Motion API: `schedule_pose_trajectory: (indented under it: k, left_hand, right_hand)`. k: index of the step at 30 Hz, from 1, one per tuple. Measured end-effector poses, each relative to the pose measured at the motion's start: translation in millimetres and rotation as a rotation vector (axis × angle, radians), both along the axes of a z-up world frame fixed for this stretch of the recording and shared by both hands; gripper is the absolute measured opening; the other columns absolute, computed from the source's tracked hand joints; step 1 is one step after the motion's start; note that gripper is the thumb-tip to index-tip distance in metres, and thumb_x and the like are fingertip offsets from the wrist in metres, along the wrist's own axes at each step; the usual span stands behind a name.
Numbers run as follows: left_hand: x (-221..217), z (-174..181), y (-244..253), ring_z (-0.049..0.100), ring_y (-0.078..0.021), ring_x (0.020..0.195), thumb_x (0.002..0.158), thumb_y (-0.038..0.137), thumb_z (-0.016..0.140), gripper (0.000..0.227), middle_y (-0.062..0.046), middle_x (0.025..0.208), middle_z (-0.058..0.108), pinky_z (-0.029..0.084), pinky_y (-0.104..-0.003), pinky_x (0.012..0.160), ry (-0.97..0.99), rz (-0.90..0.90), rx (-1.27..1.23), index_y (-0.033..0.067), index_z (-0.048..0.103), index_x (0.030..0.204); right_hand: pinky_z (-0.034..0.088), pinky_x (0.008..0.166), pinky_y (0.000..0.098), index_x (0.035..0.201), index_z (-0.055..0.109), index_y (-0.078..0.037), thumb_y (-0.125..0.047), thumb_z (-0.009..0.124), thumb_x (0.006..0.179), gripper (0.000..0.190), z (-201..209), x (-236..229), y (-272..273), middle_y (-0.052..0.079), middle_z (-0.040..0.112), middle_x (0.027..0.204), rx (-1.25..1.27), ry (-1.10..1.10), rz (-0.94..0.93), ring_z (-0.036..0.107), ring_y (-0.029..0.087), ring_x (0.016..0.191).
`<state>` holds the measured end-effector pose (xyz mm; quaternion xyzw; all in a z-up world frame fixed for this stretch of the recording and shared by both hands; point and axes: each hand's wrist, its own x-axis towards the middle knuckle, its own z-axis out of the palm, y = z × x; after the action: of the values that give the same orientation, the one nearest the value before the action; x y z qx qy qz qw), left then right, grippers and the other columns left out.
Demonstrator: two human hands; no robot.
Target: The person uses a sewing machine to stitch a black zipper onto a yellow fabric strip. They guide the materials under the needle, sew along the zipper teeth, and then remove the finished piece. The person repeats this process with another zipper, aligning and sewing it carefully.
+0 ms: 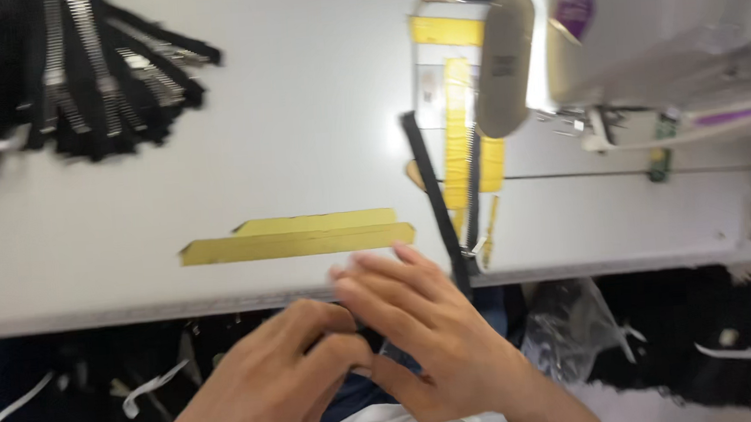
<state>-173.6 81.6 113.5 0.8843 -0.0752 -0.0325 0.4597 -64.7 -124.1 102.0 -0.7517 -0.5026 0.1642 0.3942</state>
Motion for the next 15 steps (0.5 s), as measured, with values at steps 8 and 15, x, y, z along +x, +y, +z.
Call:
schedule_pose_trajectory:
  k: [8, 15]
  left_hand:
    - [23.9, -27.8, 17.6, 0.068, -0.0147, 0.089, 0.092, 0.024, 0.071, 0.027, 0.002, 0.11, 0.062, 0.058, -0.03, 0.069, 0.019, -0.123, 0.058, 0.0191, 0.063, 0.118]
    - [30.8, -27.0, 19.5, 0.058, -0.0253, 0.1, 0.094, 0.003, 0.067, 0.028, -0.005, 0.114, 0.057, 0.052, -0.041, 0.084, -0.057, 0.097, 0.279, 0.0118, 0.059, 0.119]
  right_hand:
    - [0.05, 0.079, 0.0297, 0.12, 0.068, -0.015, -0.039, 0.074, 0.09, 0.039, 4.4, 35.1, -25.1, 0.0, 0.066, 0.087, -0.118, 0.398, -0.117, 0.066, 0.018, 0.078]
    - [0.053, 0.077, 0.0354, 0.115, 0.065, 0.0, -0.001, 0.068, 0.097, 0.018, -16.5, 37.3, -3.6, 0.012, 0.069, 0.096, 0.011, -0.005, -0.269, 0.065, 0.026, 0.083]
